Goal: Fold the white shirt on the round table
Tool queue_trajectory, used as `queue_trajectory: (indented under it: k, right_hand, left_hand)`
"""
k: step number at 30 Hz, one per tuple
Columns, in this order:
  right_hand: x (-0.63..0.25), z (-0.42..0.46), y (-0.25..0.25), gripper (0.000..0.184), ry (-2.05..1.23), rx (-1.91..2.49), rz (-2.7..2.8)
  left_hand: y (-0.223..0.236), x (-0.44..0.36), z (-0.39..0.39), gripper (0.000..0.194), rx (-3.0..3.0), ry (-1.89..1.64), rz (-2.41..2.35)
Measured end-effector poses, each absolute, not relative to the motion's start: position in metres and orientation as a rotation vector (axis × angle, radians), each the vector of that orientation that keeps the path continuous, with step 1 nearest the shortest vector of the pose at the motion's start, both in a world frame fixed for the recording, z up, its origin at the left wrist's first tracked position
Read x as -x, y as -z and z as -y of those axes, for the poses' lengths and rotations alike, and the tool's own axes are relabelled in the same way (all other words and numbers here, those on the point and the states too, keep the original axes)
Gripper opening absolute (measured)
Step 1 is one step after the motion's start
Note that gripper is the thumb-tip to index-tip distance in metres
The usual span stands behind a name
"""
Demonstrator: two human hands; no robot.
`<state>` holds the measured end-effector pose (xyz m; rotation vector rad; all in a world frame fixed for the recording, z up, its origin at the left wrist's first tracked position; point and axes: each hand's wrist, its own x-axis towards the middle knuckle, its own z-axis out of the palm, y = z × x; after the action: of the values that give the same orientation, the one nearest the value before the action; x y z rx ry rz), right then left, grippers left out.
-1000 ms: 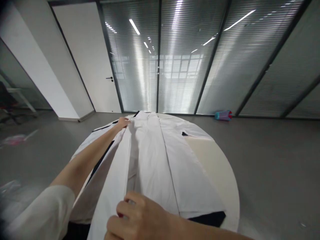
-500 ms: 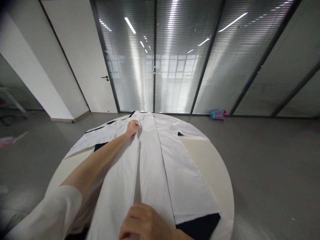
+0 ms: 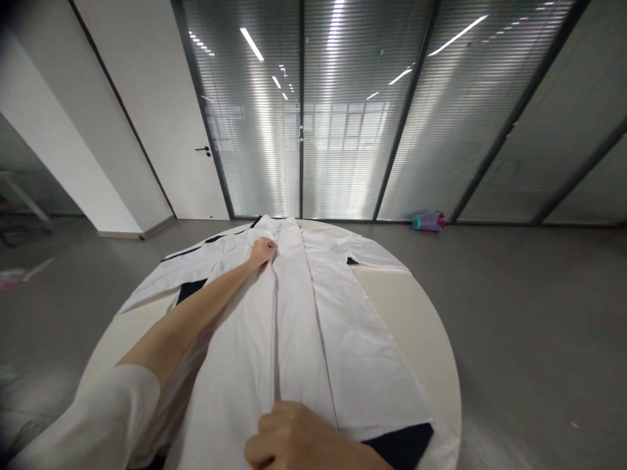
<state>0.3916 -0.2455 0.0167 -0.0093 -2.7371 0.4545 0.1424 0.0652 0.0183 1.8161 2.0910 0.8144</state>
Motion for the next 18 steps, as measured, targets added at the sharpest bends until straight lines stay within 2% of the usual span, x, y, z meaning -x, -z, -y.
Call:
queue_trajectory:
  k: [3, 8, 15, 18]
  right_hand:
    - [-0.394, 0.245, -0.024, 0.047, -0.458, 0.05, 2.844]
    - [-0.395, 0.246, -0.018, 0.043, -0.582, 0.074, 2.874]
    - [-0.393, 0.249, 0.0, 0.055, -0.616, 0.027, 2.869]
    - [-0.39, 0.25, -0.006, 0.047, -0.548, -0.002, 2.833]
  left_hand:
    - [-0.022, -0.138, -0.068, 0.021, -1.908, -0.791, -2.11]
    - [-0.023, -0.132, -0.068, 0.03, -2.127, -0.785, -1.999]
    - [-0.012, -0.13, -0.066, 0.042, -2.153, -0.715, -1.906]
    - [-0.023, -0.136, -0.059, 0.045, -2.119, -0.721, -1.875]
